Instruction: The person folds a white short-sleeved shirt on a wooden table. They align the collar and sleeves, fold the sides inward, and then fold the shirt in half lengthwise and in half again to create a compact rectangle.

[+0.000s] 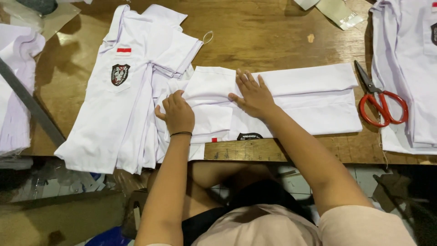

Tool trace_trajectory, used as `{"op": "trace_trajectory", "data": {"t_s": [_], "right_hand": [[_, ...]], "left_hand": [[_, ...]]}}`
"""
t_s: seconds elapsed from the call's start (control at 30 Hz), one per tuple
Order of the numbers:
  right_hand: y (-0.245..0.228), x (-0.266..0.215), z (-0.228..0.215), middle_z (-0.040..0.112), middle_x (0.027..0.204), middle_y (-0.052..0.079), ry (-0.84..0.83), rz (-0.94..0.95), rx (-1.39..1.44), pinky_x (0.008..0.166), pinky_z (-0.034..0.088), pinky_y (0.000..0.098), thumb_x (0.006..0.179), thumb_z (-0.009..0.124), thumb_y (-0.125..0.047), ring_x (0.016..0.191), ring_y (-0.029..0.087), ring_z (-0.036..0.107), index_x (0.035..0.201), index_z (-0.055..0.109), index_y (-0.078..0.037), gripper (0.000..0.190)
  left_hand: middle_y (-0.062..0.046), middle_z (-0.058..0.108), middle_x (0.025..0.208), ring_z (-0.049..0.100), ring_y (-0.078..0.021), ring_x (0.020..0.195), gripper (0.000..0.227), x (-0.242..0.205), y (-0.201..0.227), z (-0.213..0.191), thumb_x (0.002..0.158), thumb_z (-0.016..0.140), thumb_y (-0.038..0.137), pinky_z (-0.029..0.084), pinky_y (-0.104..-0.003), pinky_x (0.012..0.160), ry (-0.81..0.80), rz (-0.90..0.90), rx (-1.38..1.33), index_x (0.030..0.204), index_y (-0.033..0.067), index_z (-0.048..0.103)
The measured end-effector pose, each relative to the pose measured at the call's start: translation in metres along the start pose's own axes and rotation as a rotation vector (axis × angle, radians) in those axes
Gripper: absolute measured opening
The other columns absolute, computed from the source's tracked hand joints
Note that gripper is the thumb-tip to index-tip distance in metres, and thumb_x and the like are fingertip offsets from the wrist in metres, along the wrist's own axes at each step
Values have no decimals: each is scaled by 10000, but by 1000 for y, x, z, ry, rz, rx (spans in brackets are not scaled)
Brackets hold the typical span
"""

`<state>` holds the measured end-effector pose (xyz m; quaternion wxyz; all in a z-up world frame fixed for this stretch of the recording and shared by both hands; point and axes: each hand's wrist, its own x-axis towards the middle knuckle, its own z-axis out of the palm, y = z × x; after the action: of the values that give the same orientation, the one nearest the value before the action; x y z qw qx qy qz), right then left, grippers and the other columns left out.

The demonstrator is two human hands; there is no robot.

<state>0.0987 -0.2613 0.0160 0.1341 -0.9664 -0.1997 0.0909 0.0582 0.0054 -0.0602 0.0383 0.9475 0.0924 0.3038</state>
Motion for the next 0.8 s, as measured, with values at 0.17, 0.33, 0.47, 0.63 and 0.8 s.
{"op": "trace_trajectory", "data": {"t_s": [0.17, 0.33, 0.47, 0.63, 0.8], "right_hand": [[55, -27, -26, 146, 1736, 120, 44, 132, -8, 1284, 68, 543, 1065, 133, -675, 1599, 306, 130, 1659, 194, -70, 850], [145, -51, -31, 117, 1740, 130, 81, 275, -70, 1284, 47, 558, 1062, 133, -713, 1600, 310, 112, 1669, 157, -73, 883], [205, -69, -31, 135, 1736, 156, 93, 370, -141, 1301, 67, 520, 1048, 104, -765, 1596, 320, 136, 1658, 180, -38, 952], [199, -71, -37, 154, 1732, 158, 110, 386, -103, 1301, 82, 497, 1046, 118, -749, 1596, 317, 137, 1655, 190, -32, 944], [214, -66, -33, 199, 1724, 151, 123, 391, -33, 1294, 85, 480, 1086, 79, -717, 1591, 314, 164, 1658, 209, -35, 899]], "left_hand": [[6, 555, 974, 523, -194, 1065, 193, -1, -2, 0, 1044, 482, 120, 172, -554, 1036, 29, 10, 11, 1207, 212, 533], [18, 563, 975, 524, -187, 1063, 191, -1, -2, 2, 1037, 498, 123, 172, -551, 1036, 45, 10, 24, 1196, 219, 541], [17, 568, 974, 531, -188, 1061, 190, -1, -1, 0, 1033, 501, 128, 186, -550, 1035, 59, 12, 29, 1191, 222, 545], [11, 578, 996, 524, -195, 1087, 198, 0, -1, 4, 1041, 489, 126, 173, -559, 1051, 21, -11, -13, 1204, 223, 545], [3, 573, 999, 523, -205, 1095, 192, -2, -2, 3, 1048, 481, 130, 170, -564, 1057, 2, -20, -43, 1208, 220, 537]]}}
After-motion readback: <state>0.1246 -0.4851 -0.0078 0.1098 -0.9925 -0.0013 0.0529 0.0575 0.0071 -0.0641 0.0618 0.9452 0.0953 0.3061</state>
